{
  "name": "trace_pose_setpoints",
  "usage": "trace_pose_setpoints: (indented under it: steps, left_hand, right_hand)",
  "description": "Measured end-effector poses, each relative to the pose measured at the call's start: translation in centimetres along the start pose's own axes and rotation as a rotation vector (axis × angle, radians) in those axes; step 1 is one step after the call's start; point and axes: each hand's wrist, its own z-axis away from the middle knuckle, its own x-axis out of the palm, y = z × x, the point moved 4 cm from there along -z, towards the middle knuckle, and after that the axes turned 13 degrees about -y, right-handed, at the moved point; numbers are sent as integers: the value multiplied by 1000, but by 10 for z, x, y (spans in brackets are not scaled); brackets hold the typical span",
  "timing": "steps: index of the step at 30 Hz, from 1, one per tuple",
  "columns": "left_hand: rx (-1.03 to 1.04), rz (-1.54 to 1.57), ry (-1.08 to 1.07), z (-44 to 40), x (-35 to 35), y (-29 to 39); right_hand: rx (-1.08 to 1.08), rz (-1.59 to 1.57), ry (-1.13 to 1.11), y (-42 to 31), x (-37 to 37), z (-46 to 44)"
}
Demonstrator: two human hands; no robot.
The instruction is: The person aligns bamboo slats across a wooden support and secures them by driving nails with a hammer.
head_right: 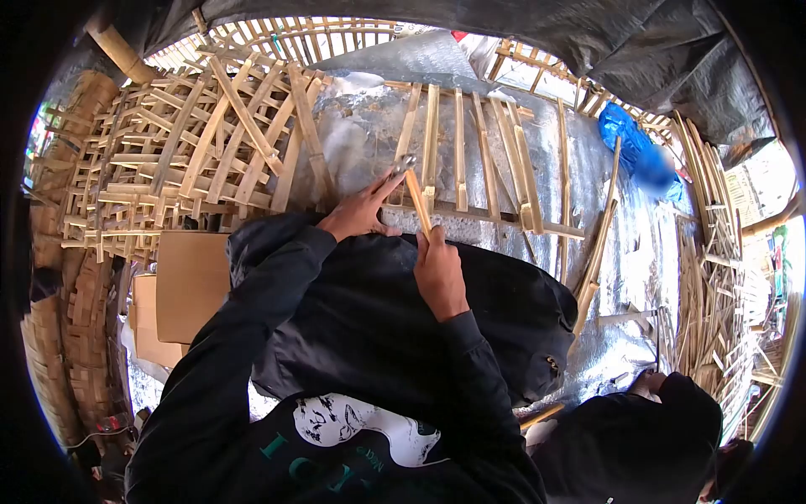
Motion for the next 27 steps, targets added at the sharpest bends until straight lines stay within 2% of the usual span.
trace_pose_setpoints:
  steps: [7,13,16,19,22,24,27]
  left_hand:
    - [-59,1,-40,-3,1,-3]
    - [-39,19,-23,-2,-1,0]
    - [-52,-20,-26,-2,-1,0]
    - [42,-7,45,-3,0,-1]
    - [-38,-4,-34,0,-4,4]
    - [-59,-10,-54,0,-5,5]
    - [-90,-36,-77,-2,-5,3]
  right_hand:
    - [-19,19,-68,16,13,3]
    - [-52,-50,21,14,9,3]
    - [-25,-31,-50,19,8,2]
    - [-71,-75,-22,10,-2,6]
    - [-122,-57,103,4,-4,6]
    - [-39,-38,-30,14,5,3]
    - [-2,16,-45,15,4,5]
